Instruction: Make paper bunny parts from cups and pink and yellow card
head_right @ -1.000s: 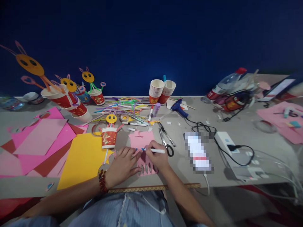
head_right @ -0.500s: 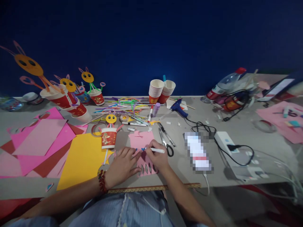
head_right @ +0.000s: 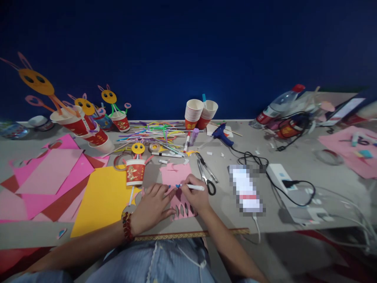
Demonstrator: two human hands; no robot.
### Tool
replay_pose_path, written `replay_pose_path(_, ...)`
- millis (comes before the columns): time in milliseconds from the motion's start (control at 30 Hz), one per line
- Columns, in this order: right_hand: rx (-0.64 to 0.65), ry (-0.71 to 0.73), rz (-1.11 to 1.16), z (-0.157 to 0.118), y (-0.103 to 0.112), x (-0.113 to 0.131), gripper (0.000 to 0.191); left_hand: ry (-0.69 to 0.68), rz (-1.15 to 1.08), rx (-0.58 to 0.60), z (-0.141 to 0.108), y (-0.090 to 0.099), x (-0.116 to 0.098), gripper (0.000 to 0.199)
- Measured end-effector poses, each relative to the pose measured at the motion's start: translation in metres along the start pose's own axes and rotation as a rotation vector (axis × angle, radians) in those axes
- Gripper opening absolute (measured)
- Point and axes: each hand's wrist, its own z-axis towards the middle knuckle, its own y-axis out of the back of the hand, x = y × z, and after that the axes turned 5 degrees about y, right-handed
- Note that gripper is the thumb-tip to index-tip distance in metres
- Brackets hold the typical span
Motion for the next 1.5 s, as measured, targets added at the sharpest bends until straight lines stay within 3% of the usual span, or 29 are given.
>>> replay_pose_path(633, -0.029, -0.024, 0.098, -0.001, -0.001, -0.002, 0.019, -0.004, -0.009, -0.015, 0.000, 0.000, 0.000, 0.070)
replay_pose_path(1000, -0.334, -0.105, 0.225, -0.003, 0.007, 0.002, 0.011, -0.012, -0.037, 0.007, -0.010, 0.007, 0.000, 0.070)
replay_pose_path(1133, -0.357, -0.138, 0.261, -0.002, 0.011, 0.010, 0.015, -0.012, -0.068, -0.019, -0.016, 0.020, 0.008, 0.054)
replay_pose_path(1300, -0.351, -0.155, 0.278, 0.005, 0.026, 0.018, 0.016, 0.004, -0.076, -0.142, -0.005, 0.054, 0.042, 0.014)
replay_pose_path(1400, -0.415, -0.182, 0.337, 0.010, 0.040, 0.021, 0.014, 0.001, -0.082, -0.214, 0.008, 0.074, 0.064, 0.016)
replay_pose_path(1500, -0.390, -0.218, 0.412, 0.015, 0.046, 0.025, 0.013, 0.033, -0.061, -0.268, 0.025, 0.085, 0.077, 0.017)
